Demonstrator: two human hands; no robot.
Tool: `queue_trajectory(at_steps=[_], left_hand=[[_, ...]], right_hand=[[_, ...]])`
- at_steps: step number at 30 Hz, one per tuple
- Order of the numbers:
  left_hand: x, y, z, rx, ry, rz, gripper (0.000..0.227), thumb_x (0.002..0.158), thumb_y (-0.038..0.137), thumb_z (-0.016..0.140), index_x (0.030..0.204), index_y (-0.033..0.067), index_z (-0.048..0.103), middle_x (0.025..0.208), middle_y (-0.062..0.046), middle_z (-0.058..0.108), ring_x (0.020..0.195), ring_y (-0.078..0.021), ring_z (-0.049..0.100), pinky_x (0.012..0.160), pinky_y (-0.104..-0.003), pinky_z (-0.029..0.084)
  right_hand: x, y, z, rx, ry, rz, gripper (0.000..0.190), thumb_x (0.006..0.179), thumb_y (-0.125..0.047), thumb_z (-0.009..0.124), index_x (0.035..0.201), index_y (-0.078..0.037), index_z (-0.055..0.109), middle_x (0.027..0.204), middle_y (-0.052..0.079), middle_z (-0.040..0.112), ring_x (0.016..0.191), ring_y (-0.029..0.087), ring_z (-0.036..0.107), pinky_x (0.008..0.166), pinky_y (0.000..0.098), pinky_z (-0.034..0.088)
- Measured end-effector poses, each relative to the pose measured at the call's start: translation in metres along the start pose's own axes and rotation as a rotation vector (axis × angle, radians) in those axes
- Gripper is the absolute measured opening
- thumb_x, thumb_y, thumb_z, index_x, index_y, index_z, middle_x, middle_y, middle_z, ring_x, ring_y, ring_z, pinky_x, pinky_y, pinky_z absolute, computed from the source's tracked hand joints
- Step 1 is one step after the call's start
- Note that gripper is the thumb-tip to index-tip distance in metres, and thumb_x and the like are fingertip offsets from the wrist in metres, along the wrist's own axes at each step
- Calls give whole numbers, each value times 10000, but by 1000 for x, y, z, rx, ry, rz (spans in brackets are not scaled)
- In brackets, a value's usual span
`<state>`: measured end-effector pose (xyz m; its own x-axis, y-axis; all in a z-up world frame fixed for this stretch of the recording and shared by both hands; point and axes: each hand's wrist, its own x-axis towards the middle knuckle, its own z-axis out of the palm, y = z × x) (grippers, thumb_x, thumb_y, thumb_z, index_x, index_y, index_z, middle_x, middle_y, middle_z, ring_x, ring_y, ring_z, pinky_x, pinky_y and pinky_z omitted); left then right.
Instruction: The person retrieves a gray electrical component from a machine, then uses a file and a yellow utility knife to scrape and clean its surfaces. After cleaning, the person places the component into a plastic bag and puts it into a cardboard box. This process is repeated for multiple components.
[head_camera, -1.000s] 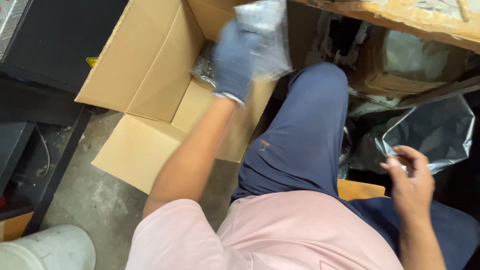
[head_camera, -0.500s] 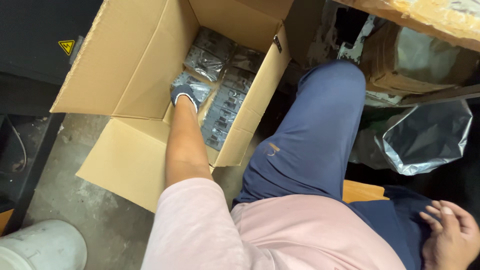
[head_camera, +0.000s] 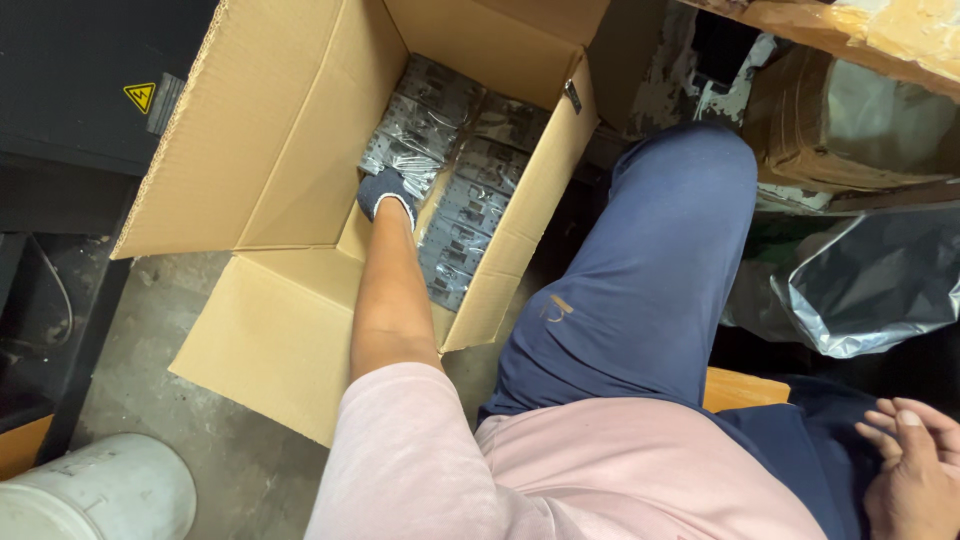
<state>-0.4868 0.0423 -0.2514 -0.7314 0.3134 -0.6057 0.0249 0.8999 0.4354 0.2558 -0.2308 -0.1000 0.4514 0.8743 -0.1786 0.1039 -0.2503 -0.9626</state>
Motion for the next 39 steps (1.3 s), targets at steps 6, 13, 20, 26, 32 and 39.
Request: queue_trajectory(at_steps=[6,13,20,26,32,39], left_hand=[[-4,1,-1,88,8,28,464,974,297,593,1361,41,580,1270,-134,704,1158,-277,684,945,-376,540],[-41,18,-25,246,51,123,562,937,278,622,1409,-7,510,1230,-173,705,1121,-310,679,939,-401,525],[-224,103,-49,-324,278,753,665,895,200,626,1484,-36,430,1139,-179,740,1026,-291,694,909,-392,530],[-450,139,-40,-516,-191,1698,479,945,7,628,1420,42,570,1308,-185,668,1039,-246,720,930,-353,600],[-569,133,42,686,-871,2005,321,873,280,647,1158,133,659,1021,-135,724,967,-338,709,819,-461,554],[-576,51,180,1198,-1167,2052,405,808,402,677,1109,133,719,1091,-134,730,1017,-328,700,856,-452,562]], right_hand=[[-6,8,-1,-16,-1,7,54,1203,6,510,1219,43,546,1196,208,642,1055,218,688,972,346,595],[-19,-7,-1,-34,56,-18,65,1221,-11,512,1200,33,555,1184,194,657,1046,210,681,1007,353,584],[-21,-10,-5,120,95,20,102,1159,-21,533,1163,52,603,1134,175,678,978,194,679,925,346,571],[-24,-44,13,171,94,15,155,1121,-23,569,1183,97,645,1087,191,693,958,224,671,888,350,553],[-75,-134,0,-194,131,-246,192,1028,4,588,1186,106,627,1116,196,688,1036,244,679,965,339,536],[-58,-135,-14,-232,279,-311,233,1026,-17,598,1222,110,586,1140,191,661,1054,238,647,975,335,521]])
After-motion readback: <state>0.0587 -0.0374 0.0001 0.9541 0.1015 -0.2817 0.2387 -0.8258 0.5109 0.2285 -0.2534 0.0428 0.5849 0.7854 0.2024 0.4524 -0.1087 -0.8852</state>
